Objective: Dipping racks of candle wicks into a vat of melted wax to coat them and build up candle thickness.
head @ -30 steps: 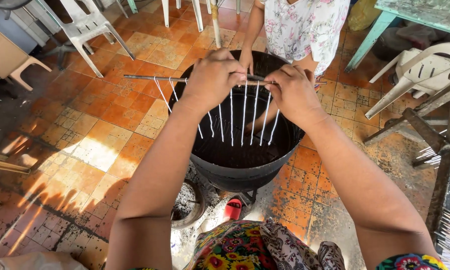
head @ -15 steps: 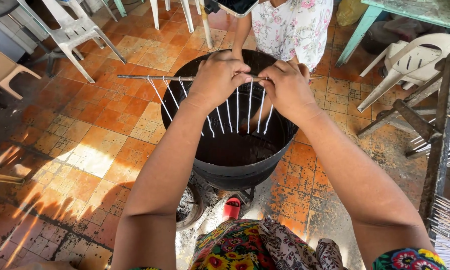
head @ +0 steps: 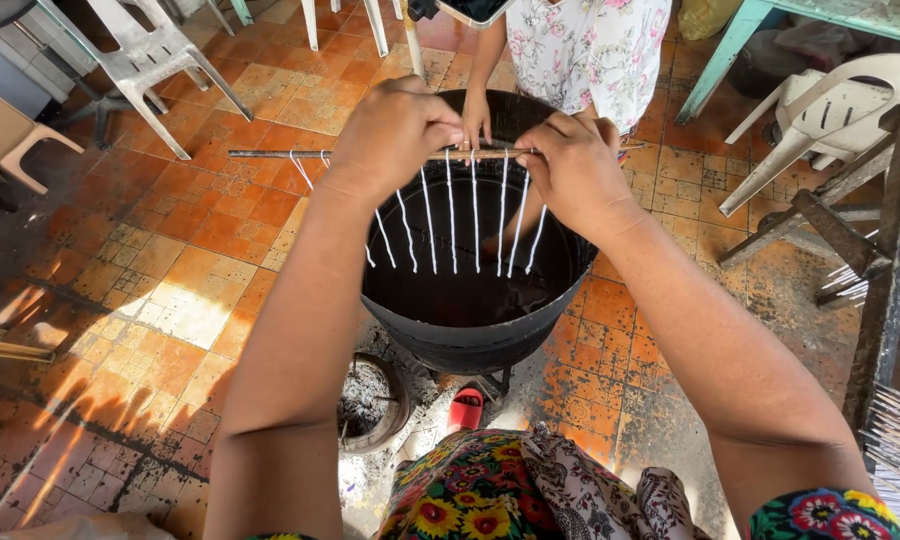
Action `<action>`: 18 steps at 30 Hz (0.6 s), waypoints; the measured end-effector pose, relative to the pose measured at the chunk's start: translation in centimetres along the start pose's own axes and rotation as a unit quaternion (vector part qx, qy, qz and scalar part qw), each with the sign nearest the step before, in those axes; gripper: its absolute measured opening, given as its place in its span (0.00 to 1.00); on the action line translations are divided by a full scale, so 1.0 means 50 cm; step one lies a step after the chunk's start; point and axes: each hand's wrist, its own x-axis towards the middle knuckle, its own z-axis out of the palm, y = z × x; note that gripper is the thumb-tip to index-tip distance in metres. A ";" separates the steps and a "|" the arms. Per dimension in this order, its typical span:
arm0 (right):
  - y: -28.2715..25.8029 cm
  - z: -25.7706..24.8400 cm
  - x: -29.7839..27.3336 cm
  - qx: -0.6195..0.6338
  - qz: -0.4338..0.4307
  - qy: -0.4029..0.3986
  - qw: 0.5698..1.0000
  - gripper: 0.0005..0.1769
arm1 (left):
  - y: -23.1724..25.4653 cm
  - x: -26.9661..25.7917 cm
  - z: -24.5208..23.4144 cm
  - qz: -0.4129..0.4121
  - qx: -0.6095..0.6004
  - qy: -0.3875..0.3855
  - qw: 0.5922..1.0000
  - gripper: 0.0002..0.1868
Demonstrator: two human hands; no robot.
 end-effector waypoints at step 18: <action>0.024 0.030 -0.001 0.008 -0.016 -0.008 1.000 0.05 | -0.035 -0.025 -0.056 -0.103 0.029 -0.077 0.991 0.15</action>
